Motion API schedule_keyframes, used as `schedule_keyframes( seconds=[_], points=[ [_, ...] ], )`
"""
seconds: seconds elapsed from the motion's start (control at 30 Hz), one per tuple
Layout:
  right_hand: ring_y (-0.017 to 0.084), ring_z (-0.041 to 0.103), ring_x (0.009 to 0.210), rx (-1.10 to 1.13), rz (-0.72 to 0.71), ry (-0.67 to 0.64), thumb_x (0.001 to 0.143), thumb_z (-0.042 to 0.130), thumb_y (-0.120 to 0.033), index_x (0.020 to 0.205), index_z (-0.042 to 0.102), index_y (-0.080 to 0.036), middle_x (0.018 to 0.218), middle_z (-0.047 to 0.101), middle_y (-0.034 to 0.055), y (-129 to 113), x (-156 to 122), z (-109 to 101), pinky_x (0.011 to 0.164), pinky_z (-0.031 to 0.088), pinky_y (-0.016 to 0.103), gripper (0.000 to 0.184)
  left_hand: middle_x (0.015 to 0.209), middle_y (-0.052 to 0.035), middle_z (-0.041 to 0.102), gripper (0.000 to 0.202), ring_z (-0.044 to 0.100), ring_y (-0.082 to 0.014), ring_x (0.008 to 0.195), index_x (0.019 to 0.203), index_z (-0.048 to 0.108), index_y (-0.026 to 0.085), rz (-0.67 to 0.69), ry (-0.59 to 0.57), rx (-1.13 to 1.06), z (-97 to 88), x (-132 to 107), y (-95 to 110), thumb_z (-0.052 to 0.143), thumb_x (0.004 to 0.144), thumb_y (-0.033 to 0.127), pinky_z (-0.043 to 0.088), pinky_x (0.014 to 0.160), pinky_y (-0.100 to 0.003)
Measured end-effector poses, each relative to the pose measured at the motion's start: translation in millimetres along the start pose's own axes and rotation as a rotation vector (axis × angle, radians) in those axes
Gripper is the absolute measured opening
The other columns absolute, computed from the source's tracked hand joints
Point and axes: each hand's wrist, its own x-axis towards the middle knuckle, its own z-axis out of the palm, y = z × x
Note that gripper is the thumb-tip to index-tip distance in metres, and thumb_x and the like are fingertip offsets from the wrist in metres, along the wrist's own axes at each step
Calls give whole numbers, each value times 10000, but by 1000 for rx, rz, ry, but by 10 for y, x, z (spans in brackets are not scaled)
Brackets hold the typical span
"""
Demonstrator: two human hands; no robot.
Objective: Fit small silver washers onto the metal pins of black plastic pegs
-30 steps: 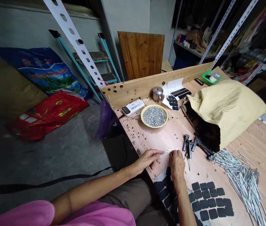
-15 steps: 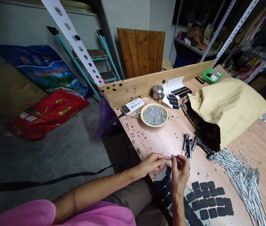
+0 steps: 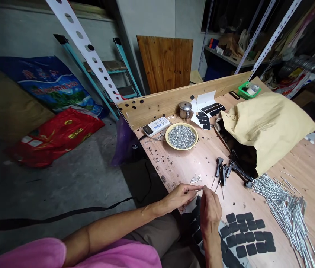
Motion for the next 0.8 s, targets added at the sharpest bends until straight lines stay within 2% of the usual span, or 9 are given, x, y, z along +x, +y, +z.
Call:
schedule_keyframes(
  seconds=[0.07,0.13,0.3,0.4,0.53,0.67,0.8],
  points=[
    [171,668,777,6,0,-24,859,525,-240,932,647,-207,838,704,56,-4,14,-50,712,538,290,146,507,69,357,469,272,-46,455,1163,614,77,40,1,55,1,-14,18,535,813,378,212,443,-191],
    [179,665,781,74,73,-77,850,550,-284,933,664,-203,848,702,61,-7,50,-118,708,541,296,162,504,68,363,441,277,-45,452,1155,621,76,34,-31,54,-12,-31,62,540,813,342,211,440,-190],
    [180,664,711,344,270,-329,823,572,-418,896,713,-214,810,697,67,49,186,-321,594,539,269,259,518,87,353,406,198,-13,391,1160,617,117,-173,-189,-91,-78,-81,240,577,788,273,115,388,-175],
    [179,658,682,380,263,-416,802,590,-452,836,724,-218,755,689,65,73,259,-421,587,533,261,272,509,96,359,391,158,0,369,1138,629,130,-240,-280,-121,-110,-102,308,608,773,267,87,376,-170],
    [187,668,713,316,196,-485,804,577,-473,807,723,-224,773,698,70,53,328,-517,632,537,264,288,501,97,387,445,169,6,355,1150,616,132,-290,-349,-138,-121,-110,307,656,751,325,92,371,-168],
    [184,663,657,290,177,-499,790,591,-475,766,712,-228,726,696,52,25,350,-571,588,532,264,276,500,100,369,532,185,-1,373,1137,620,106,-256,-342,-101,-97,-117,265,684,713,421,115,375,-172],
    [189,656,651,288,227,-536,798,572,-493,757,702,-218,729,695,62,-9,330,-591,574,522,267,308,478,91,340,471,241,-29,419,1041,676,90,-121,-288,21,-78,-106,239,655,731,442,176,406,-185]
  ],
)
